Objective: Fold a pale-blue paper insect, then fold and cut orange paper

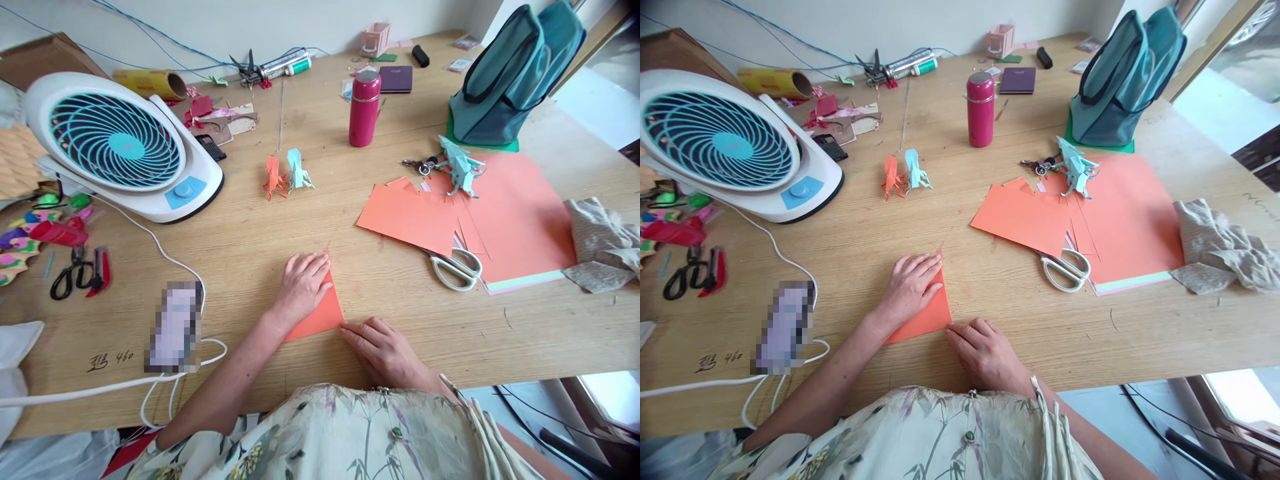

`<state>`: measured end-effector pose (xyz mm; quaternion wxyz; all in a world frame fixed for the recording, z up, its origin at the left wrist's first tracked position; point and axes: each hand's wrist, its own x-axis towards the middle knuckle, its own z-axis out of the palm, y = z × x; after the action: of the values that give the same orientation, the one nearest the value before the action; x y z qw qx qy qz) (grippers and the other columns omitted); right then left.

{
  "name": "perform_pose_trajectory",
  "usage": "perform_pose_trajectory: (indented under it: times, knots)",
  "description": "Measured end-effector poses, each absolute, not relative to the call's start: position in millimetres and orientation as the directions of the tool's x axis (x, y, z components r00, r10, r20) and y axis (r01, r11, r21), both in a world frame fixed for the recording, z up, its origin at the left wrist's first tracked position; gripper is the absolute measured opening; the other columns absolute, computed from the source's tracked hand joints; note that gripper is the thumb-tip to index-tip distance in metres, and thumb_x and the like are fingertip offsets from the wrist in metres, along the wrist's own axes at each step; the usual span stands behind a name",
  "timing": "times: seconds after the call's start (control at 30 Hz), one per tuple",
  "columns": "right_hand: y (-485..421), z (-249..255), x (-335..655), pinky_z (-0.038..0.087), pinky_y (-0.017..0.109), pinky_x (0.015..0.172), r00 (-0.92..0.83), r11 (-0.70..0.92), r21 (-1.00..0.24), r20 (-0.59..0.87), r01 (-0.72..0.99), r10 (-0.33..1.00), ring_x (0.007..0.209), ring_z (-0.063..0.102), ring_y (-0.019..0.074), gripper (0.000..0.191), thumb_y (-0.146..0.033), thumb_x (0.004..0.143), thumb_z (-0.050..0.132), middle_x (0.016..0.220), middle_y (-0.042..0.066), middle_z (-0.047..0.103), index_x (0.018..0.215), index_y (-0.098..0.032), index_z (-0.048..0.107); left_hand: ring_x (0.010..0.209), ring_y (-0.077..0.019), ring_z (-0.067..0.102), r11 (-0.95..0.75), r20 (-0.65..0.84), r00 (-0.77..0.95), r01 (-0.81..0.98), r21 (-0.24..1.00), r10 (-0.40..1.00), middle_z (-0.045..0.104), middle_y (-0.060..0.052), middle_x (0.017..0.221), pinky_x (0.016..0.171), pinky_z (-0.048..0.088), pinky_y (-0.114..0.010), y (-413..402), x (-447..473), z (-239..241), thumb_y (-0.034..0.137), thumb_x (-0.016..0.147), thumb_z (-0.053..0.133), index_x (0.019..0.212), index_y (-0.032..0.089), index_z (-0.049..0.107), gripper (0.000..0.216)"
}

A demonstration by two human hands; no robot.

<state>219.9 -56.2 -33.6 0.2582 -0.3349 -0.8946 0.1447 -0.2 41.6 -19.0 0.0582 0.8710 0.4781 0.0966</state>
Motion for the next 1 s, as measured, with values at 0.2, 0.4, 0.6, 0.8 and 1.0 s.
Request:
perform_pose_trajectory:
  times: [0.2, 0.4, 0.6, 0.8, 1.0]
  knots:
    - [-13.9, -16.5, 214.0, 0.050, 0.032, 0.079, -0.579, 0.609, -0.446, 0.221, 0.656, 0.785, 0.087, 0.059, 0.0204, 0.028, -0.015, 0.099, 0.047, 0.099, 0.010, 0.068, 0.124, -0.015, 0.060, 0.137, -0.0310, 0.045, -0.539, 0.073, 0.538, 0.812, 0.223, 0.840, 0.055, -0.012, 0.146, 0.117, 0.027, -0.056, 39.4, -1.3, -14.7, 0.031, 0.094, 0.057, 0.143, 0.018, 0.047, 0.052]
    - [28.2, -16.5, 198.9, 0.046, 0.028, 0.070, -0.584, 0.575, -0.301, 0.068, 0.761, 0.809, 0.086, 0.056, 0.0196, 0.024, -0.015, 0.101, 0.044, 0.101, 0.011, 0.060, 0.118, -0.017, 0.060, 0.141, -0.0358, 0.040, -0.473, -0.022, 0.493, 0.845, 0.250, 0.870, 0.051, -0.018, 0.148, 0.116, 0.028, -0.059, 40.0, -1.1, -8.0, 0.036, 0.086, 0.065, 0.152, 0.016, 0.031, 0.077]
    - [30.1, -15.8, 194.7, 0.044, 0.030, 0.069, -0.602, 0.595, -0.208, 0.032, 0.776, 0.798, 0.087, 0.053, 0.0214, 0.017, -0.016, 0.099, 0.048, 0.104, 0.010, 0.057, 0.106, -0.020, 0.063, 0.144, -0.0387, 0.035, -0.464, -0.066, 0.496, 0.845, 0.265, 0.866, 0.049, -0.018, 0.149, 0.116, 0.026, -0.060, 39.9, -1.0, -6.4, 0.036, 0.084, 0.066, 0.155, 0.017, 0.023, 0.085]
    - [17.8, -18.5, 202.1, 0.044, 0.033, 0.072, -0.654, 0.650, -0.180, 0.049, 0.738, 0.755, 0.089, 0.053, 0.0225, 0.023, -0.014, 0.099, 0.049, 0.107, 0.011, 0.059, 0.116, -0.018, 0.063, 0.145, -0.0410, 0.033, -0.467, -0.083, 0.502, 0.845, 0.261, 0.861, 0.047, -0.018, 0.151, 0.116, 0.024, -0.062, 40.3, -2.3, -7.6, 0.034, 0.083, 0.067, 0.155, 0.018, 0.022, 0.087]
    - [-4.0, -16.8, 214.6, 0.044, 0.035, 0.069, -0.730, 0.737, -0.140, 0.108, 0.661, 0.675, 0.088, 0.053, 0.0235, 0.030, -0.010, 0.097, 0.048, 0.107, 0.013, 0.062, 0.123, -0.014, 0.062, 0.145, -0.0423, 0.031, -0.470, -0.108, 0.507, 0.846, 0.253, 0.855, 0.042, -0.017, 0.155, 0.116, 0.024, -0.063, 40.6, -2.7, -6.1, 0.034, 0.084, 0.067, 0.155, 0.017, 0.022, 0.086]
